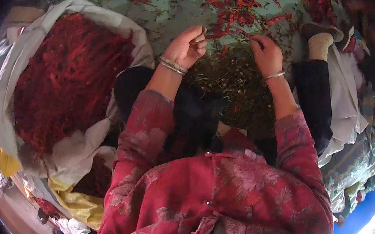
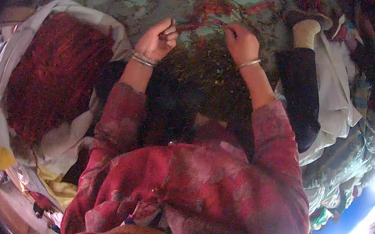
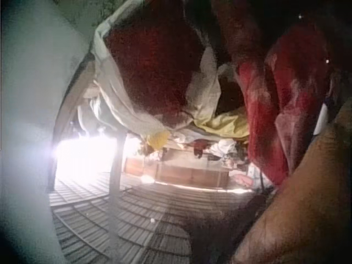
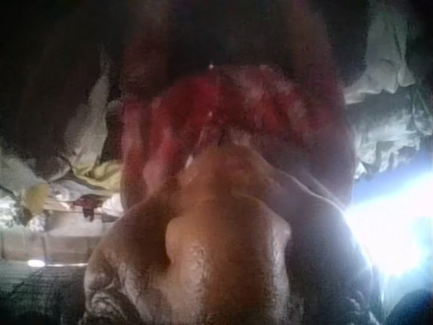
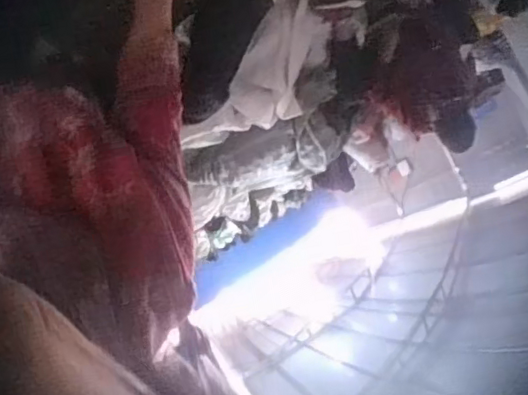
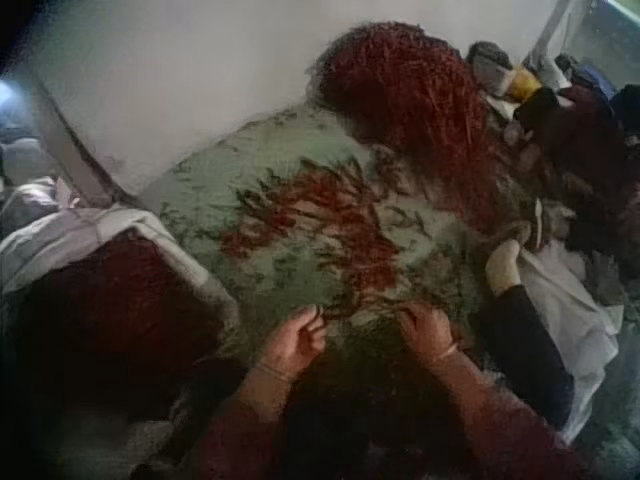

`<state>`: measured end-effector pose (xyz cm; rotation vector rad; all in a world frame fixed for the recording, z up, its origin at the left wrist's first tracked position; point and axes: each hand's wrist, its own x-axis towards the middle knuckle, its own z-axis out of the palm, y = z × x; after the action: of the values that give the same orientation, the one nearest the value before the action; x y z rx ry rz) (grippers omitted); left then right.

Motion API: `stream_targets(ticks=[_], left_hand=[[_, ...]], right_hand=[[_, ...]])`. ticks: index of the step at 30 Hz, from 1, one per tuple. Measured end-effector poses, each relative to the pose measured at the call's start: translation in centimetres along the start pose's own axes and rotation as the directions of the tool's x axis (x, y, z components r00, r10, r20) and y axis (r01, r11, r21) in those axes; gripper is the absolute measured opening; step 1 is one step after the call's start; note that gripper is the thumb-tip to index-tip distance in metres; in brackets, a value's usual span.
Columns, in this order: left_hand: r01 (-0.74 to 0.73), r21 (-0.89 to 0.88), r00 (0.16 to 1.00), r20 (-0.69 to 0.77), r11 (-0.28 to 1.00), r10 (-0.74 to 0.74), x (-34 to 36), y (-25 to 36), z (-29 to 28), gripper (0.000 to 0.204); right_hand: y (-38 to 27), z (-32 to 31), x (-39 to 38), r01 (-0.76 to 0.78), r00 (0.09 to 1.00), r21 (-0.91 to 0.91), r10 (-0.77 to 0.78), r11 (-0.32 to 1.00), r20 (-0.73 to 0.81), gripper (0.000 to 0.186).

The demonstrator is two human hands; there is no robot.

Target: The person sits on the floor and removes stems from dried red chilies by hand. They place the processed chilies into a large sack and discard the stems onto the floor.

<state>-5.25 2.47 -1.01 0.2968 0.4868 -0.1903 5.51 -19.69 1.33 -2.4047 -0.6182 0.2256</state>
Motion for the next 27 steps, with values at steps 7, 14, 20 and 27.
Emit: stream_targets(ticks=[7, 14, 20, 27], left_hand=[[0.077, 0.244, 0.996, -0.071, 0.967, -0.062, 1.4, -0.3, 1.9, 0.016], [0.029, 0.856, 0.963, -0.163, 0.516, 0.215, 1.8, -2.0, 2.6, 0.037], [-0.145, 0.831, 0.974, 0.024, 0.537, 0.226, 2.4, -3.0, 2.0, 0.038], [-0.133, 0.89, 0.964, 0.014, 0.435, 0.265, 2.0, -2.6, 2.6, 0.034]], right_hand=[[6.7, 2.7, 2.9, 0.09, 0.996, -0.423, -0.072, 0.901, 0.059, 0.024], [3.0, 1.4, 1.1, -0.074, 0.986, -0.042, 0.08, 0.996, 0.144, 0.021], [-3.8, 1.2, -2.1, -0.093, 0.975, 0.255, 0.035, 0.963, 0.221, 0.022], [-4.3, 1.0, -1.5, -0.251, 0.956, 0.37, 0.168, 0.894, 0.241, 0.023]])
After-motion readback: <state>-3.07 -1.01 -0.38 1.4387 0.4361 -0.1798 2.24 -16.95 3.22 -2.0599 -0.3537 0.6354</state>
